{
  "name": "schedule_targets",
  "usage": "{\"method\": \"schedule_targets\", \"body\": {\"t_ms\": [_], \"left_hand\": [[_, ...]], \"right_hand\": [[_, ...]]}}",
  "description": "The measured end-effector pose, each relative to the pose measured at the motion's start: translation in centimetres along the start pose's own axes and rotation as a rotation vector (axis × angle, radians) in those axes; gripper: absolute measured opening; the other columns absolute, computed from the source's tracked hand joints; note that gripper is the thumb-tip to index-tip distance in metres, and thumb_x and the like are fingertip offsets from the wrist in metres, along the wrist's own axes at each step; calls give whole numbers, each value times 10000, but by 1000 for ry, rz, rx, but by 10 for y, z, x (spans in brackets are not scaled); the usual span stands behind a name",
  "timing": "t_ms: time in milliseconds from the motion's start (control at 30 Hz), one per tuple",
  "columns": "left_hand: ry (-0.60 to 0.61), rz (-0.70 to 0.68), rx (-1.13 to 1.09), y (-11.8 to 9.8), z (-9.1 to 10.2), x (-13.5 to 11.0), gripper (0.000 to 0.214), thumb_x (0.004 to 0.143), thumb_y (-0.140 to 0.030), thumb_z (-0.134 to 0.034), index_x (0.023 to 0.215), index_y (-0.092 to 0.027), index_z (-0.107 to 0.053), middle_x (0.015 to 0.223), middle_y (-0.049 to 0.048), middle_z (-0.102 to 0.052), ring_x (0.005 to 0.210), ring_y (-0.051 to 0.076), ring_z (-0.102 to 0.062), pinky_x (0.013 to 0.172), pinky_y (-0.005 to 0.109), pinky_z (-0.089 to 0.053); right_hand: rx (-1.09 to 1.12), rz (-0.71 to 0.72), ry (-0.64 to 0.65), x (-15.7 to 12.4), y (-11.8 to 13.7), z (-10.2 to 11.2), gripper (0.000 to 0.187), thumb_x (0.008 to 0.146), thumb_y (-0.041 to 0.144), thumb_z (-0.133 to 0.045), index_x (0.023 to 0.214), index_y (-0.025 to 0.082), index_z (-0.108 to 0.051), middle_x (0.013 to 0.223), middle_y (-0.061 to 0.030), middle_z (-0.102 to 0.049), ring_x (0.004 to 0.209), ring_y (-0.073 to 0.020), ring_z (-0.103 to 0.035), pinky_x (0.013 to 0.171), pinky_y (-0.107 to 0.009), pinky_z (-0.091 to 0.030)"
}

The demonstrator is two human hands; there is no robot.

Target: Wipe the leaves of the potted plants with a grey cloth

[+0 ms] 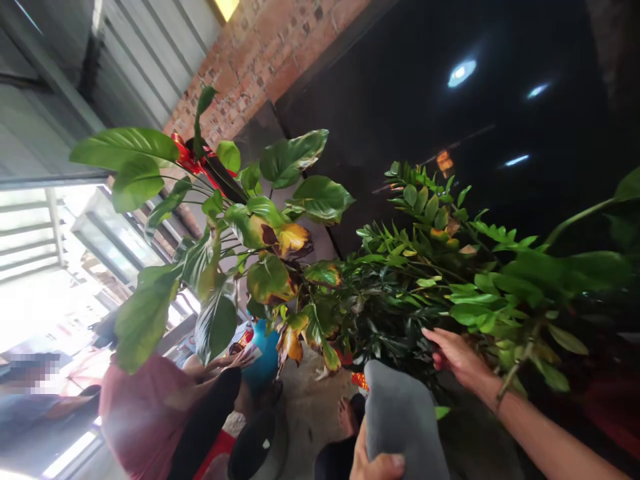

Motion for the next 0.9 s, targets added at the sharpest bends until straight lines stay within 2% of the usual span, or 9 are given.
{"method": "schedule_targets", "body": {"t_ms": [167, 233, 300, 367, 500, 600, 700, 767, 900], "left_hand": [[-57, -197, 104, -110, -56, 14, 642, 450, -358, -862, 1035, -157, -691, 852, 81, -744, 882, 316, -694, 808, 376, -536], [-118, -281, 106, -136, -69, 31, 581, 482, -384, -853, 994, -167, -686, 811, 41, -733, 796, 251, -689, 742, 318, -538], [-175, -266, 82, -130, -71, 51, 525, 485, -384, -850, 933, -164, -684, 752, 18, -719, 701, 201, -668, 694, 293, -532], [-190, -113, 70, -95, -64, 67, 499, 461, -370, -854, 878, -151, -689, 701, 25, -714, 647, 196, -657, 679, 308, -532], [-10, 174, 159, -30, -58, 61, 509, 482, -368, -847, 904, -111, -724, 723, 81, -735, 717, 247, -693, 717, 330, -529], [28, 112, 138, -55, -67, 50, 541, 516, -400, -839, 948, -100, -715, 728, 85, -734, 698, 247, -689, 700, 338, -528], [-107, -71, 54, -110, -74, 56, 516, 529, -375, -840, 956, -124, -696, 669, 27, -705, 579, 176, -632, 615, 293, -511], [-169, -119, 24, -122, -74, 64, 464, 551, -338, -835, 947, -141, -695, 601, -17, -665, 510, 134, -577, 574, 263, -490], [-122, 175, 131, -49, -58, 69, 401, 518, -349, -838, 821, -119, -711, 534, 9, -654, 488, 155, -582, 569, 276, -483]], "right_hand": [[8, -7, 5, -1, 1, 6, 135, 683, 229, -646, 610, 222, -533, 406, 70, -499, 310, -86, -440, 320, -195, -355], [-1, -1, 27, -3, 2, 6, 83, 686, 244, -634, 632, 209, -581, 455, 39, -560, 326, -88, -458, 331, -203, -365], [-13, 11, 53, -5, 4, 5, 82, 684, 262, -623, 632, 202, -604, 472, 21, -585, 331, -90, -460, 344, -211, -370], [-33, 31, 77, -8, 6, 4, 113, 681, 275, -613, 597, 201, -598, 449, 16, -583, 320, -87, -443, 352, -213, -355], [-96, 69, 134, -11, 7, 5, 259, 640, 263, -644, 433, 215, -497, 317, 45, -443, 284, -74, -363, 347, -215, -265], [-142, 53, 151, -10, 3, 9, 262, 613, 247, -646, 416, 215, -476, 309, 64, -398, 263, -62, -313, 340, -216, -237], [-170, 28, 168, -7, -1, 11, 133, 629, 278, -626, 537, 195, -578, 345, 80, -404, 257, -58, -294, 334, -211, -249], [-179, 23, 188, -6, -3, 10, 119, 635, 302, -631, 613, 187, -613, 358, 89, -397, 262, -62, -301, 338, -210, -264], [-175, 29, 230, -2, -8, 11, 174, 625, 342, -652, 570, 206, -557, 366, 89, -404, 275, -63, -311, 357, -221, -298]]}}
Point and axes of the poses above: each hand's wrist, its own x-axis towards the middle knuckle, its own z-axis out of the back of the hand, y = z × x, the point moved 10 cm from there along x, towards the middle knuckle
